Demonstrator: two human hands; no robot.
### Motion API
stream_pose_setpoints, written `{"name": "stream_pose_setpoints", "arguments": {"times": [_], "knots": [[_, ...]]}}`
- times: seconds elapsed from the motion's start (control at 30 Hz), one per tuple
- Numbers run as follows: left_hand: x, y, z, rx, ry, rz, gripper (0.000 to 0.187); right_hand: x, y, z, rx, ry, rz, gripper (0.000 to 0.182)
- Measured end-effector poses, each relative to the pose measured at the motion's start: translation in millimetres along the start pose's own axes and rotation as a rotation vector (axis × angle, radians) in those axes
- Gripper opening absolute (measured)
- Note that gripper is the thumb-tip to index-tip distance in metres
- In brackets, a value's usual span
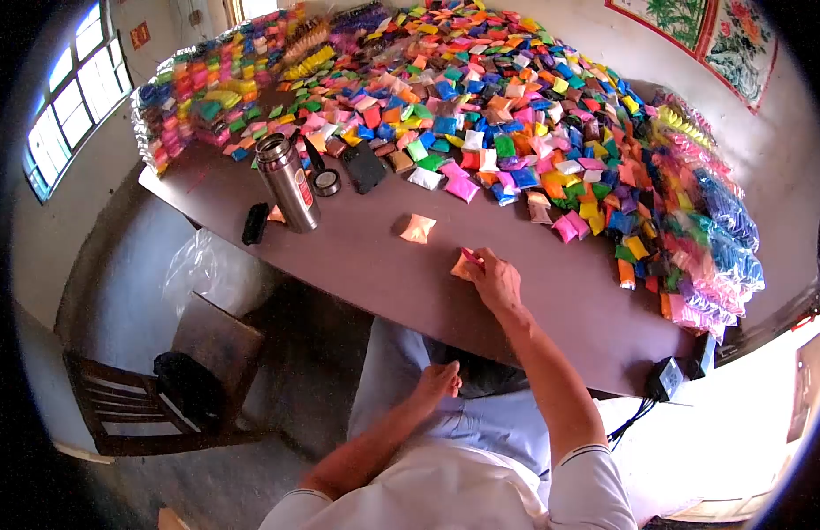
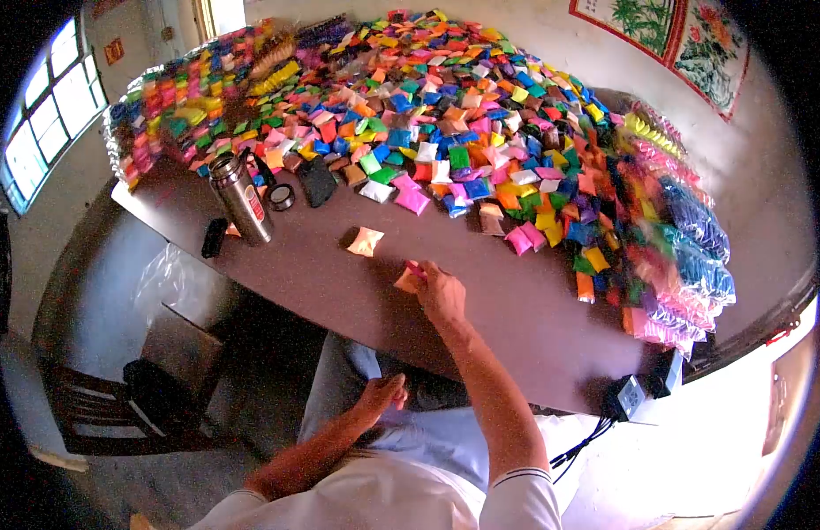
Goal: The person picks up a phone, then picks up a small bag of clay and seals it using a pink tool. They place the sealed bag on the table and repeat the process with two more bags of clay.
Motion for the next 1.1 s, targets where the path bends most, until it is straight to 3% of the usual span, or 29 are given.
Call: {"name": "stream_pose_setpoints", "arguments": {"times": [0.07,0.2,0.5,0.6,0.93,1.0,1.03,1.1], "knots": [[-7.8,11.2,23.7,0.198,0.128,-0.065,0.046,-19.8,-14.9,3.1,-0.003,0.012,-0.008,0.023],[-20.3,16.9,34.4,0.323,0.135,-0.015,0.039,-49.5,-35.1,15.8,-0.079,0.025,-0.016,0.024],[-40.1,22.6,48.0,0.340,0.274,-0.079,0.027,-76.8,-56.5,29.3,-0.127,0.128,-0.003,0.020],[-42.6,22.0,51.2,0.322,0.270,-0.053,0.023,-79.8,-61.0,23.0,-0.194,0.057,0.036,0.021],[-49.2,17.7,73.5,0.320,0.280,-0.019,0.026,-99.1,-79.8,27.1,-0.044,0.107,-0.016,0.029],[-47.1,22.9,69.5,0.305,0.276,-0.029,0.025,-105.0,-79.0,4.1,-0.343,-0.142,-0.009,0.029],[-47.5,24.5,68.5,0.302,0.273,-0.033,0.025,-108.9,-78.8,-2.3,-0.348,-0.138,-0.009,0.029],[-45.5,26.5,69.5,0.274,0.305,-0.065,0.024,-111.3,-65.4,-20.0,-0.639,-0.170,-0.107,0.024]]}}
Point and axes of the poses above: each hand's wrist, its own x-axis away from the middle knuckle, its own y-axis out of the back of the hand, z = x × y, the point moved 10 cm from there along -x, towards the middle knuckle, and after that the axes turned 10 degrees about -x, right-handed, at the moved point
